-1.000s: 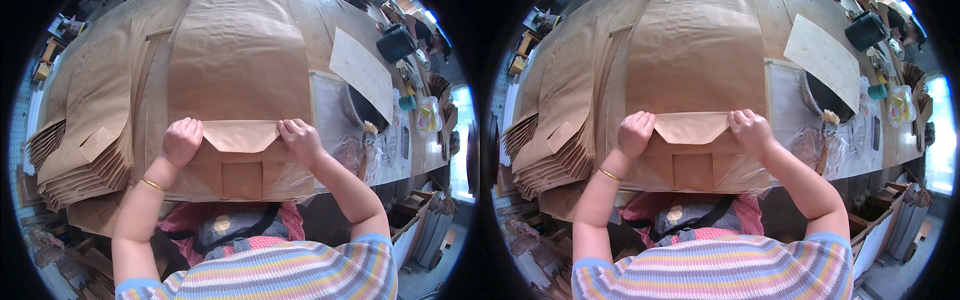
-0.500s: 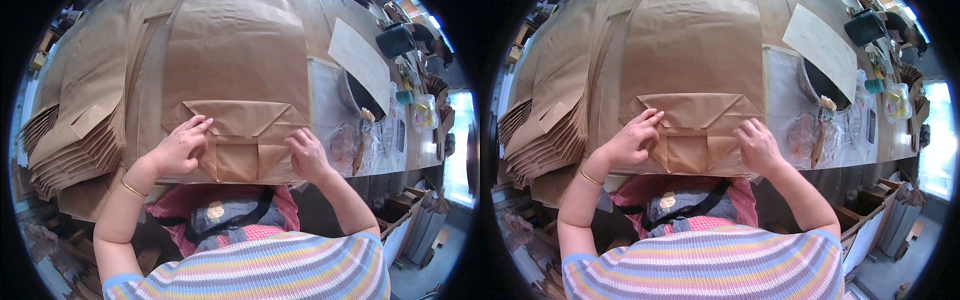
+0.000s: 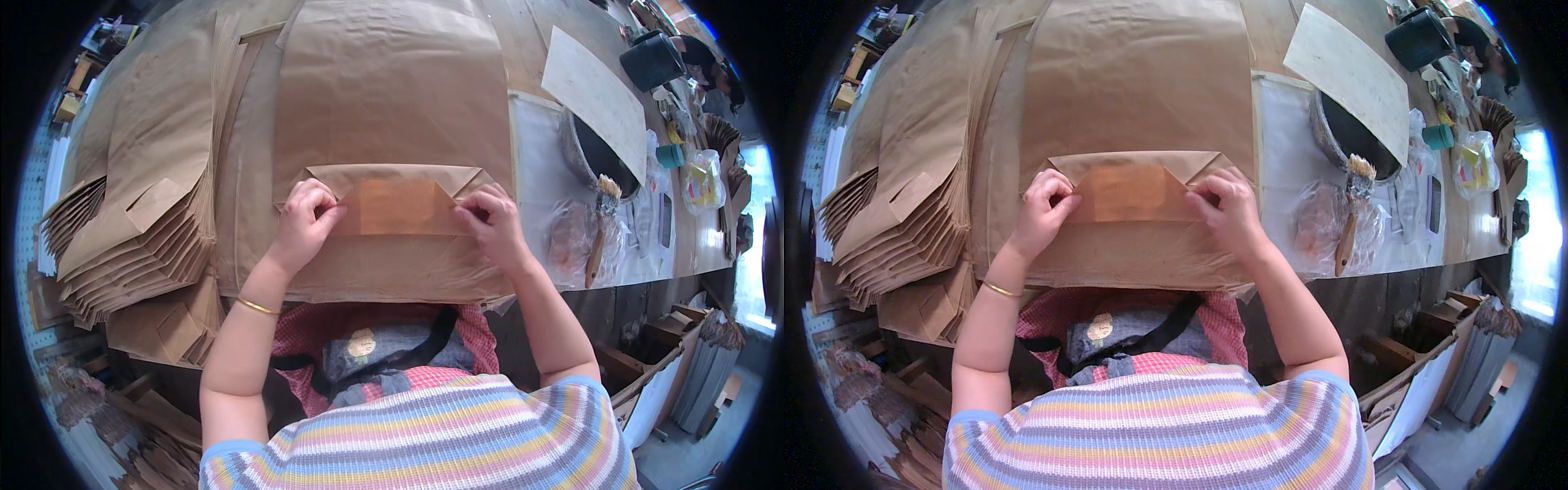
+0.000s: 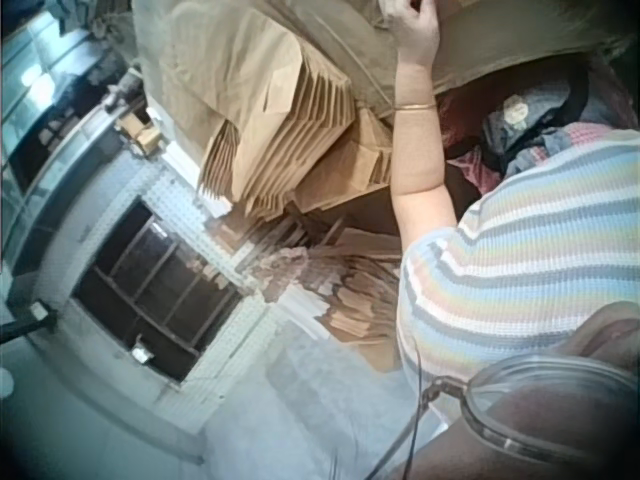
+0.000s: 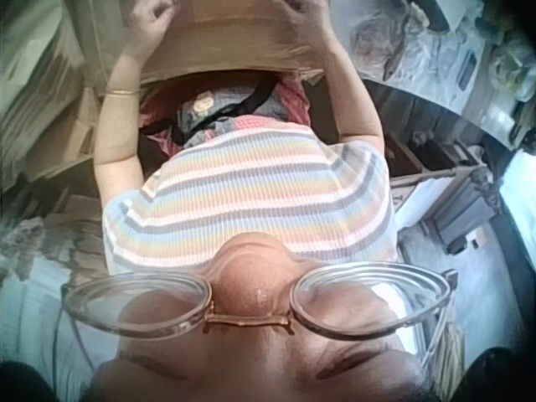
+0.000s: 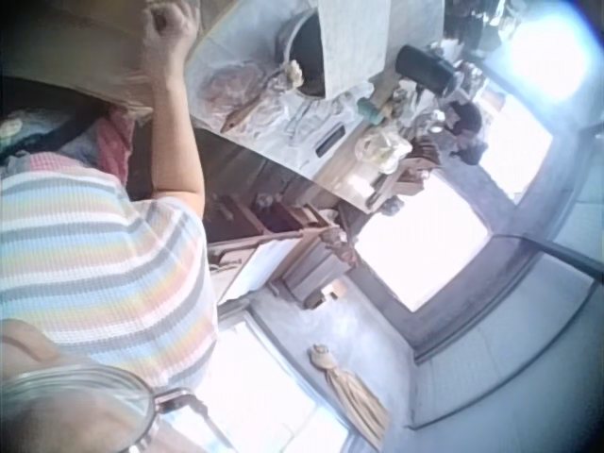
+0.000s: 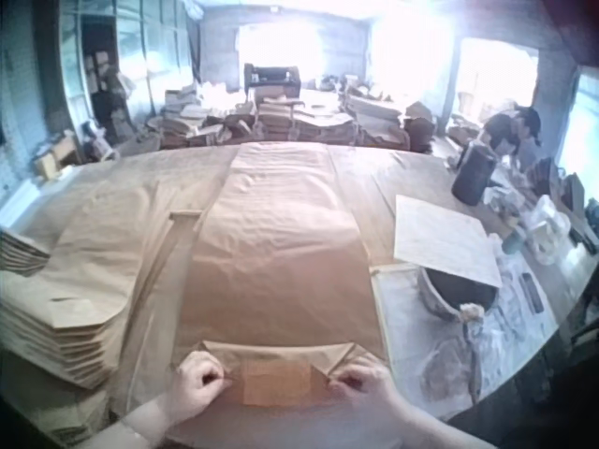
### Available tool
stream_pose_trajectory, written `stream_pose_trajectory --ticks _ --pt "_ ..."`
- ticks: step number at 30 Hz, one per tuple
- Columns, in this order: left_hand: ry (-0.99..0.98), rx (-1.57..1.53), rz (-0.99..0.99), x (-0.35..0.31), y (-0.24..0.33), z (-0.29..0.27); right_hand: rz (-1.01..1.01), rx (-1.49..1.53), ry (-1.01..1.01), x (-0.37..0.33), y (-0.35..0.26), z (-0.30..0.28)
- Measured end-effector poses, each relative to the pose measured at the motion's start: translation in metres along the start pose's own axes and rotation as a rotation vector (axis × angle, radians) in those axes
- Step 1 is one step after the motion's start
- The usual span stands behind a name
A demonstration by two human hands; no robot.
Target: The person repeatedly folds the top flap of a brown paper envelope, applies glue to the flap using a brush, and presses it closed. The finished envelopes are stacked to the left.
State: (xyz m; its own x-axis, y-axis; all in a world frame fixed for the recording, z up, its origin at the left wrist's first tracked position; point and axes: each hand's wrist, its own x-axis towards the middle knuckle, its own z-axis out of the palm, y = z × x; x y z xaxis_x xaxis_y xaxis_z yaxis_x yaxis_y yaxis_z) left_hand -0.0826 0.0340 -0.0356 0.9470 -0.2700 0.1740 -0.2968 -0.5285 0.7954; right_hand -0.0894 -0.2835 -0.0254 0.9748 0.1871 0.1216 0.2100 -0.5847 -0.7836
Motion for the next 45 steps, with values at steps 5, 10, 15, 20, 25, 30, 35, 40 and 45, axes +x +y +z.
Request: stream_pose_trajectory --ticks 5,10,15,20,25,30,35,40,45 --pt "0.148 0.305 -0.033 0.004 0.007 0.023 0.019 -0.187 0.088 0.007 0.002 0.016" --pt "0.172 0.711 -0.218 0.024 0.021 0.036 0.172 -0.474 0.170 0.028 -0.016 0.031" --pt "0.082 0.810 -0.486 0.047 0.037 0.037 0.097 -0.626 0.267 0.036 -0.010 0.040" --pt "0.021 0.648 0.146 0.025 0.040 0.022 -0.170 -0.418 0.145 0.017 -0.025 0.035" --pt "-0.387 0.734 0.096 0.017 0.034 0.031 -0.327 -0.507 -0.225 0.014 -0.047 0.067" --pt "-0.341 0.738 -0.048 0.005 0.033 0.031 -0.174 -0.500 -0.193 -0.006 -0.039 0.040" --pt "-0.346 0.997 -0.154 0.010 0.061 0.035 -0.027 -0.097 -0.067 -0.001 -0.029 0.008" --pt "0.086 0.772 0.506 0.025 0.055 0.076 -0.021 0.004 0.256 -0.012 -0.058 -0.026" --pt "-0.368 1.103 0.248 0.072 0.071 0.013 -0.259 -0.093 -0.048 -0.013 -0.058 -0.017"
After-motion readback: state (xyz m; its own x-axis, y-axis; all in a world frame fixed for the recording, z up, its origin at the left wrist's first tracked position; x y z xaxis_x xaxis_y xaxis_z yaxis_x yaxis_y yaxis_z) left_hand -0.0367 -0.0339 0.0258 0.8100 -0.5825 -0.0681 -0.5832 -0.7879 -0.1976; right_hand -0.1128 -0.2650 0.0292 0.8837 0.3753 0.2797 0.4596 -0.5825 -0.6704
